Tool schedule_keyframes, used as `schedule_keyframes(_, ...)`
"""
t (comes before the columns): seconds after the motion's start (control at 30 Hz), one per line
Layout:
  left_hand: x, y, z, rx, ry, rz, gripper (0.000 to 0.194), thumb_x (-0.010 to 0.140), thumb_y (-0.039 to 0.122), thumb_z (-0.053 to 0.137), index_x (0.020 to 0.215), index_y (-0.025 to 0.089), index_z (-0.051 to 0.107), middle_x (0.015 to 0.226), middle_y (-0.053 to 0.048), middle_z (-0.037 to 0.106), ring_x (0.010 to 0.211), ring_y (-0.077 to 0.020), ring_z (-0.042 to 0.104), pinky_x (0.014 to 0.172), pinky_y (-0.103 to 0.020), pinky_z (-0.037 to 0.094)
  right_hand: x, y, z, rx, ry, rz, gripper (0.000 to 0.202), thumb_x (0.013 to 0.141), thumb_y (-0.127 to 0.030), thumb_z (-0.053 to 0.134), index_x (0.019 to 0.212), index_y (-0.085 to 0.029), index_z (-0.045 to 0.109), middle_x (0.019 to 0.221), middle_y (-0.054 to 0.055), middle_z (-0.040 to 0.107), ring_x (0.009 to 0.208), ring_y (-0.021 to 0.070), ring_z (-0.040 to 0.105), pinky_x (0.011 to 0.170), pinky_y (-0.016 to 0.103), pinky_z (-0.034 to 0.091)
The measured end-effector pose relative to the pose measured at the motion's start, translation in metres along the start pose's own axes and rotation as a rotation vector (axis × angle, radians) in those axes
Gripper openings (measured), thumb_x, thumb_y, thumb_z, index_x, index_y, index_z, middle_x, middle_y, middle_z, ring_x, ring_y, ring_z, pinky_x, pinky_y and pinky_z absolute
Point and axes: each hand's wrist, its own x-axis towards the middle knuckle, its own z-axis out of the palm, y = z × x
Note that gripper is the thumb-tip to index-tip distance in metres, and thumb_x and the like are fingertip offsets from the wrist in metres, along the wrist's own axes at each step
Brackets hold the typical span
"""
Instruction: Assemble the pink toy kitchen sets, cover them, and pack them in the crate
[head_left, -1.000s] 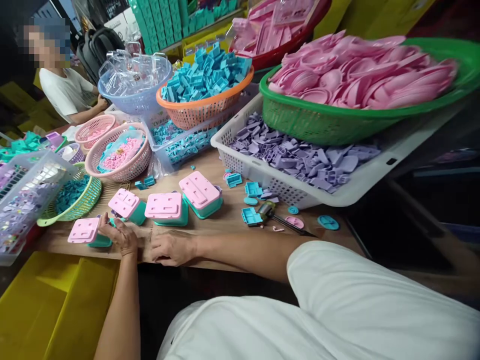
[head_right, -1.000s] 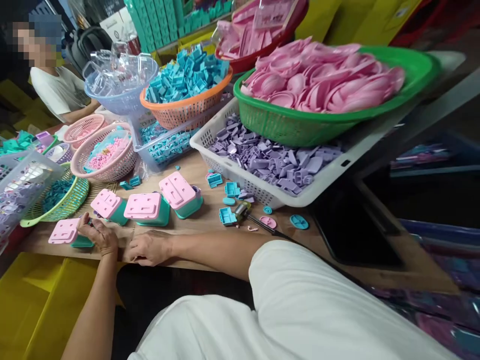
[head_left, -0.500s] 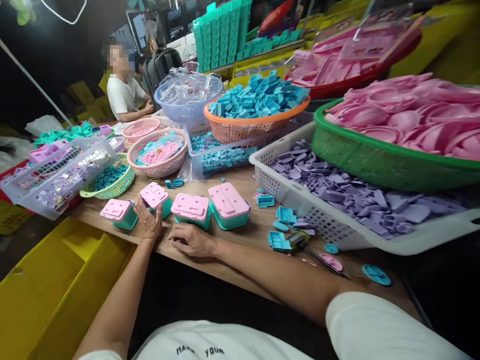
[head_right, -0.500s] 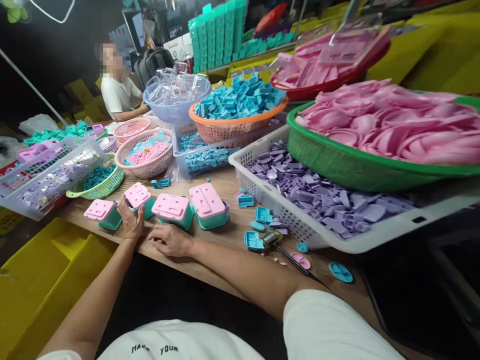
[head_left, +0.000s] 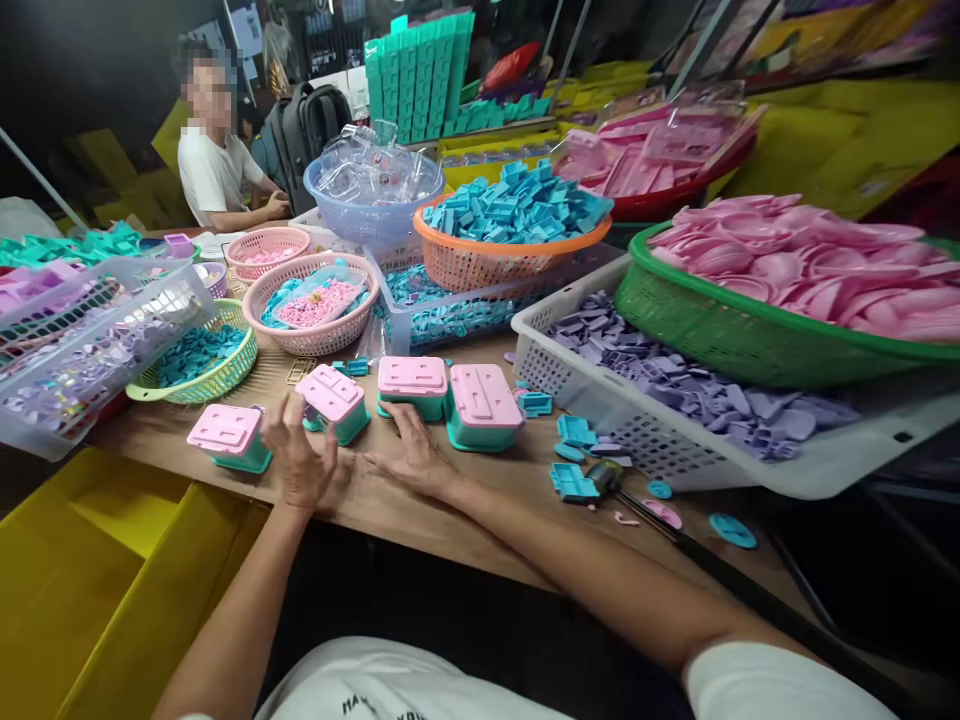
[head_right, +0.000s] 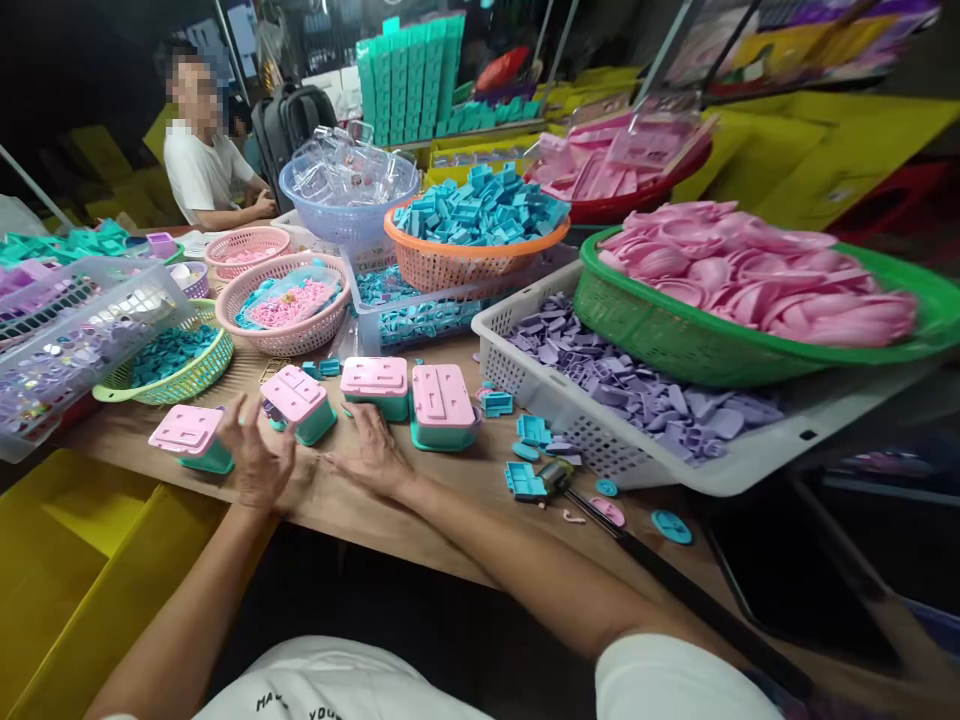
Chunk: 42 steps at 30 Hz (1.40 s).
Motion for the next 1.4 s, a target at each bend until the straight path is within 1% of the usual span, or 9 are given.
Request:
schedule_keyframes(0.2,0.044,-0.042,-0.058,0.399,-0.116,-0.325,0.068,0.086,0.058,0.059,0.134,0.010,0.056,0.149,-0.029,0.039,0.136,-0.0515,0.034,0.107,-0.071,0.030,0.035,-0.027,0.051,-0.089,0.162,0.146,0.110,0.065,-0.056,0.086,0.152,-0.021,0.028,0.142,0.017,0.041,0.139,0.0355,0.038,0.120,0.056,0.034)
schedule_keyframes(0.27,0.059,-0.062,-0.067,0.435,-0.289,-0.217,0.059,0.086,0.056,0.057,0.121,0.010,0.064,0.139,-0.026,0.050,0.130,-0.0490,0.041,0.106,-0.068,0.032,0.050,-0.026,0.065,-0.068,0.180,0.200,0.104,0.067,-0.050,0.086,0.150,-0.020,0.029,0.141,0.018,0.044,0.137,0.0356,0.040,0.119,0.057,0.034)
schedule_keyframes(0.4,0.084,-0.100,-0.085,0.142,-0.695,0.327,0.053,0.080,0.051,0.058,0.125,0.022,0.063,0.140,-0.014,0.056,0.135,-0.0356,0.043,0.115,-0.055,0.032,0.064,-0.010,0.069,0.072,0.155,0.192,0.089,0.075,-0.036,0.080,0.147,-0.021,0.031,0.133,0.017,0.053,0.126,0.0307,0.052,0.111,0.054,0.043)
schedule_keyframes(0.5,0.090,-0.112,-0.095,0.185,-0.650,0.240,0.079,0.078,0.066,0.059,0.140,0.017,0.050,0.146,-0.020,0.048,0.138,-0.0405,0.040,0.114,-0.058,0.033,0.069,-0.002,0.065,0.149,0.150,0.177,0.092,0.073,-0.038,0.082,0.148,-0.022,0.030,0.138,0.017,0.051,0.128,0.0295,0.053,0.111,0.052,0.045)
schedule_keyframes(0.57,0.088,-0.108,-0.097,0.348,-0.598,0.008,0.096,0.075,0.077,0.056,0.141,0.008,0.045,0.140,-0.029,0.048,0.131,-0.0477,0.046,0.105,-0.063,0.041,0.075,0.000,0.067,0.153,0.147,0.166,0.096,0.071,-0.040,0.084,0.149,-0.021,0.030,0.144,0.018,0.049,0.133,0.0296,0.050,0.115,0.051,0.041)
schedule_keyframes(0.67,0.091,-0.099,-0.093,0.410,-0.763,-0.113,0.094,0.071,0.078,0.060,0.133,0.007,0.049,0.129,-0.029,0.057,0.120,-0.0457,0.058,0.096,-0.057,0.048,0.087,0.001,0.071,0.200,0.091,0.141,0.099,0.070,-0.041,0.085,0.150,-0.020,0.030,0.146,0.017,0.050,0.137,0.0282,0.049,0.119,0.049,0.037)
schedule_keyframes(0.83,0.122,-0.109,-0.091,0.220,-0.992,0.195,0.081,0.064,0.043,0.069,0.141,0.022,0.052,0.139,-0.015,0.060,0.124,-0.0359,0.058,0.102,-0.047,0.048,0.101,0.011,0.063,0.370,-0.039,0.145,0.100,0.065,-0.038,0.090,0.148,-0.021,0.037,0.142,0.016,0.056,0.134,0.0278,0.054,0.116,0.050,0.041)
schedule_keyframes(1.13,0.139,-0.121,-0.077,0.140,-0.950,0.425,0.074,0.069,0.030,0.061,0.143,0.026,0.054,0.147,-0.012,0.054,0.132,-0.0325,0.050,0.113,-0.047,0.039,0.098,0.014,0.045,0.539,-0.240,0.043,0.098,0.071,-0.039,0.086,0.153,-0.023,0.036,0.152,0.015,0.050,0.137,0.0255,0.054,0.116,0.044,0.043)
schedule_keyframes(1.4,0.131,-0.125,-0.064,0.174,-0.893,0.379,0.084,0.065,0.024,0.053,0.149,0.021,0.047,0.153,-0.013,0.049,0.135,-0.0345,0.046,0.115,-0.054,0.034,0.095,0.013,0.046,0.385,-0.196,-0.015,0.094,0.074,-0.033,0.082,0.155,-0.019,0.035,0.155,0.014,0.047,0.143,0.0245,0.047,0.123,0.042,0.034)
